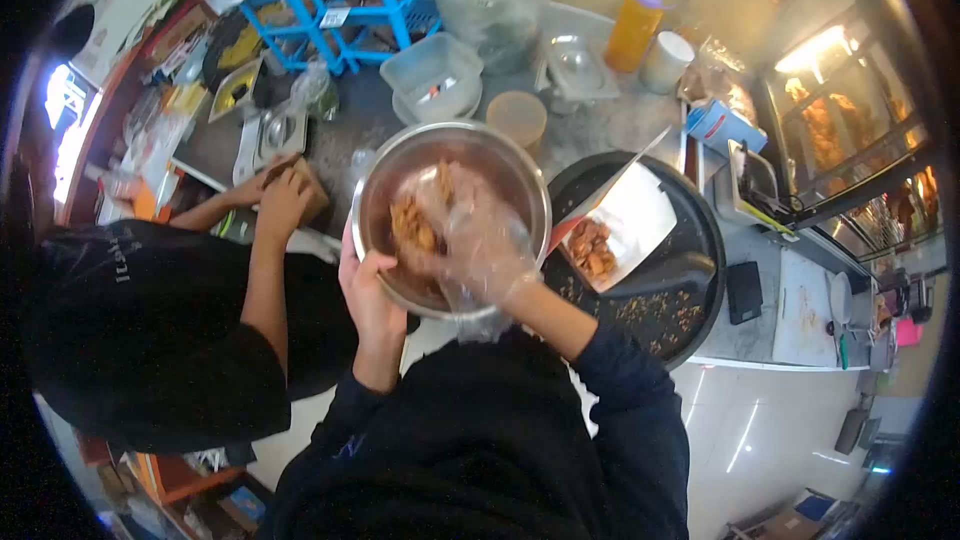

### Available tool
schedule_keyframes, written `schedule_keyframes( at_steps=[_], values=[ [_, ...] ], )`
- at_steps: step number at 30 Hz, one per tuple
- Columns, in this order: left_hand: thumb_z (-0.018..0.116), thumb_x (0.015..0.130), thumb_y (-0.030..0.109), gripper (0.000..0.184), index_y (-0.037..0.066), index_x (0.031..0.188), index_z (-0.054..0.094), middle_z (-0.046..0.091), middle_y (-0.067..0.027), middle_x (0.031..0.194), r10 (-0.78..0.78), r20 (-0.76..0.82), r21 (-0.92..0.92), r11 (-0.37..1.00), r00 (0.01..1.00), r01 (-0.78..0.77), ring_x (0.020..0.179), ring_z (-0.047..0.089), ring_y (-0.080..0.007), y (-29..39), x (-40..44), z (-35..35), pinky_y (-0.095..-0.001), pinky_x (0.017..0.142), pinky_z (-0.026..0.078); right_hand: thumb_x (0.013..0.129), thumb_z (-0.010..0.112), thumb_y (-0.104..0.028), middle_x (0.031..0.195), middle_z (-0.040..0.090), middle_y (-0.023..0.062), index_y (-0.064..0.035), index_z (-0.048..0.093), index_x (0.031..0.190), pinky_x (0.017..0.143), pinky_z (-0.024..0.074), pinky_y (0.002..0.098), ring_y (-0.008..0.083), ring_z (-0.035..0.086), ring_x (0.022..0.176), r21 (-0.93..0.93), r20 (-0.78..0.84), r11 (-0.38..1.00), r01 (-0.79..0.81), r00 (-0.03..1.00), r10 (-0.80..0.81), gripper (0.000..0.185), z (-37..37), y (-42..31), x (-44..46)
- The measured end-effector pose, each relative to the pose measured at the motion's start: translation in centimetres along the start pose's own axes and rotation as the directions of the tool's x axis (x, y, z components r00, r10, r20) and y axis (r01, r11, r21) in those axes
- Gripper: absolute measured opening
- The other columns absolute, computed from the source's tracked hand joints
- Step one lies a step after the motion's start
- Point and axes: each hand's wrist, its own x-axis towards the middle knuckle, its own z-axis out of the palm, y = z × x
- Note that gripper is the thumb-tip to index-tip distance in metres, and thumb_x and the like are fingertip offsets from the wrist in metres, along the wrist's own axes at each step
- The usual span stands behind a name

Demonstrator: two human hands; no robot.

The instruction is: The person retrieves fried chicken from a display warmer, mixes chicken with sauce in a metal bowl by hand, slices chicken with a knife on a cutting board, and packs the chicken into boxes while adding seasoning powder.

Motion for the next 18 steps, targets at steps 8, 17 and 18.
schedule_keyframes(
  at_steps=[8,17,18],
  values=[
    [0.042,0.056,-0.011,0.078,0.0,0.134,0.034,0.049,-0.0144,0.124,-0.077,-0.118,-0.128,0.99,0.99,0.062,0.113,0.051,-0.0256,1.0,1.5,-1.7,-0.0347,0.098,0.043,0.081,0.064,-0.033,0.116,0.057,0.0189,-0.0035,0.055,0.119,0.09,0.0457,0.0369,0.033,0.057,0.105,0.383,0.161,0.916,-0.118,0.985,0.059,0.049,-6.3,2.1,0.8],
    [0.041,0.062,-0.011,0.073,-0.003,0.134,0.034,0.052,-0.0138,0.122,-0.043,-0.062,-0.042,0.998,0.997,0.04,0.107,0.054,-0.0214,0.1,1.9,-1.5,-0.0291,0.089,0.045,0.084,0.054,-0.036,0.114,0.056,0.0162,-0.0083,0.059,0.104,0.09,0.0435,0.0434,0.0331,0.054,0.105,0.098,0.331,0.981,0.164,0.925,-0.188,0.035,0.8,-0.5,3.5],
    [0.042,0.062,-0.01,0.073,-0.004,0.135,0.034,0.051,-0.0142,0.123,-0.035,-0.016,-0.042,0.999,0.999,0.034,0.107,0.054,-0.0216,0.4,1.8,-1.7,-0.0289,0.089,0.045,0.084,0.055,-0.035,0.114,0.056,0.0161,-0.0082,0.059,0.106,0.089,0.0439,0.0435,0.0336,0.054,0.104,0.112,0.368,0.97,0.217,0.897,-0.244,0.035,0.8,-0.7,3.2]
  ],
)
